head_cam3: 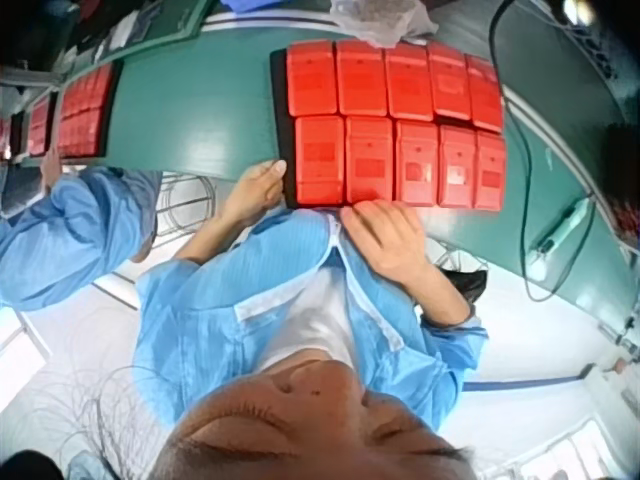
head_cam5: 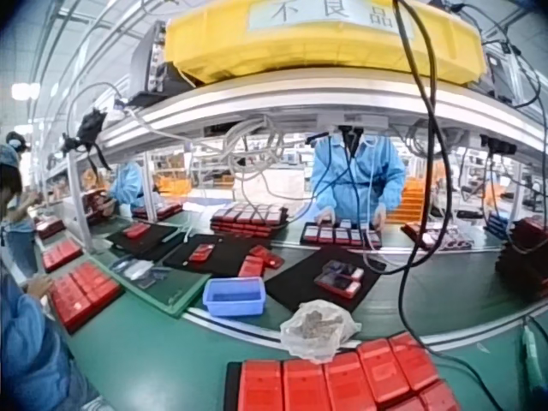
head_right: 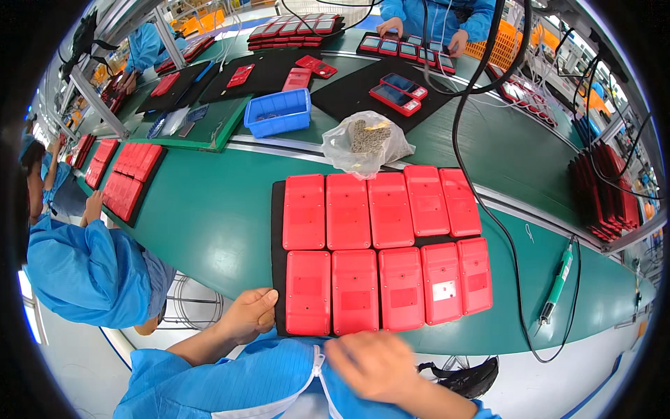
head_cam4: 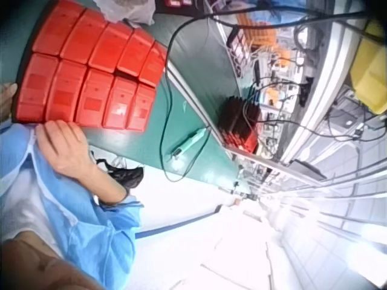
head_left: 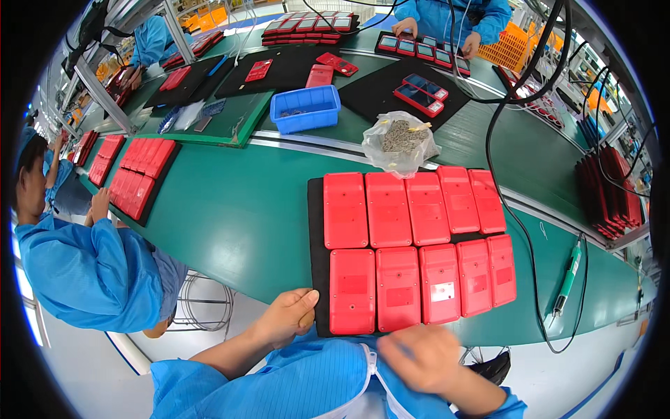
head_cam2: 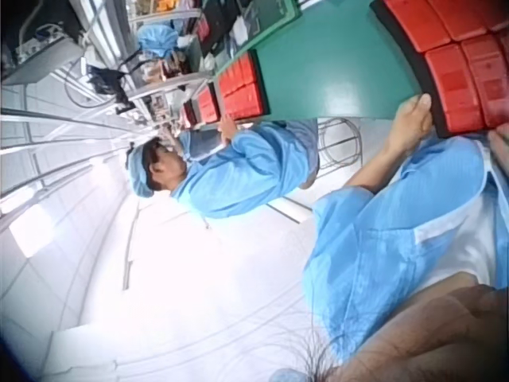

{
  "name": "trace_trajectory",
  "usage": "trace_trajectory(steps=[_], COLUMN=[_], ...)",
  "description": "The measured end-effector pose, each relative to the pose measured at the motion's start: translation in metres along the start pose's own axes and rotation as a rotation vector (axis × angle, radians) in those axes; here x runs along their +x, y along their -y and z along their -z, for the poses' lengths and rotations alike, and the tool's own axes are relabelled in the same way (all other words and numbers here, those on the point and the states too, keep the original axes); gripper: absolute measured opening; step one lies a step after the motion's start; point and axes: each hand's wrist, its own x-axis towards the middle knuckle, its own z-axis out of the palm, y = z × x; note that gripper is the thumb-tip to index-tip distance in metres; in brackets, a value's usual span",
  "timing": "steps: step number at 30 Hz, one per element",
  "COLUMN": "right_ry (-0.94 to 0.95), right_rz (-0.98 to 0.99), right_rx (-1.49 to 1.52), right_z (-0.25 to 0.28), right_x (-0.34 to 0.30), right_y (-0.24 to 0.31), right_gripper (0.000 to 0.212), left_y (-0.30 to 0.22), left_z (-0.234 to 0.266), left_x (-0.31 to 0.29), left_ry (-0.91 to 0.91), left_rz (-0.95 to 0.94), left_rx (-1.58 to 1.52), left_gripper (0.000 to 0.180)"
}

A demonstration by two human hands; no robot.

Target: The person fastens screws into red electronic housings on an assembly line using an electric screwdriver.

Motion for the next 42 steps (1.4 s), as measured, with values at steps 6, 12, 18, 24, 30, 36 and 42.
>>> trace_trajectory(steps=[6, 12, 18, 24, 30, 36, 42], right_ry=[0.092, 0.18, 0.166, 0.28, 0.318, 0.31, 0.465], right_rz=[-0.353, -0.433, -0.309, -0.378, -0.135, -0.284, 0.034], right_rx=[-0.168, -0.251, -0.219, -0.115, -0.173, -0.027, 0.384], right_z=[-0.032, -0.055, -0.061, -0.045, -0.044, -0.04, -0.034], right_x=[0.033, 0.06, 0.049, 0.059, 0.045, 0.065, 0.056], right_y=[0.035, 0.031, 0.034, 0.033, 0.033, 0.025, 0.009], right_gripper=[0.044, 0.06, 0.059, 0.06, 0.059, 0.051, 0.053], left_y=[0.011, -0.001, -0.01, 0.005, 0.007, 0.003, 0.02], left_z=[-0.018, 0.017, 0.034, 0.04, 0.039, 0.031, 0.03], left_x=[-0.02, -0.038, -0.048, -0.05, -0.046, -0.048, -0.049], left_ry=[-0.091, -0.082, -0.208, -0.102, -0.049, -0.047, -0.027], left_rz=[-0.136, 0.054, -0.048, -0.055, -0.147, -0.068, 0.068], left_rx=[-0.148, -0.967, -1.277, -1.109, -0.952, -0.706, -0.438], left_gripper=[0.027, 0.02, 0.014, 0.015, 0.022, 0.025, 0.026])
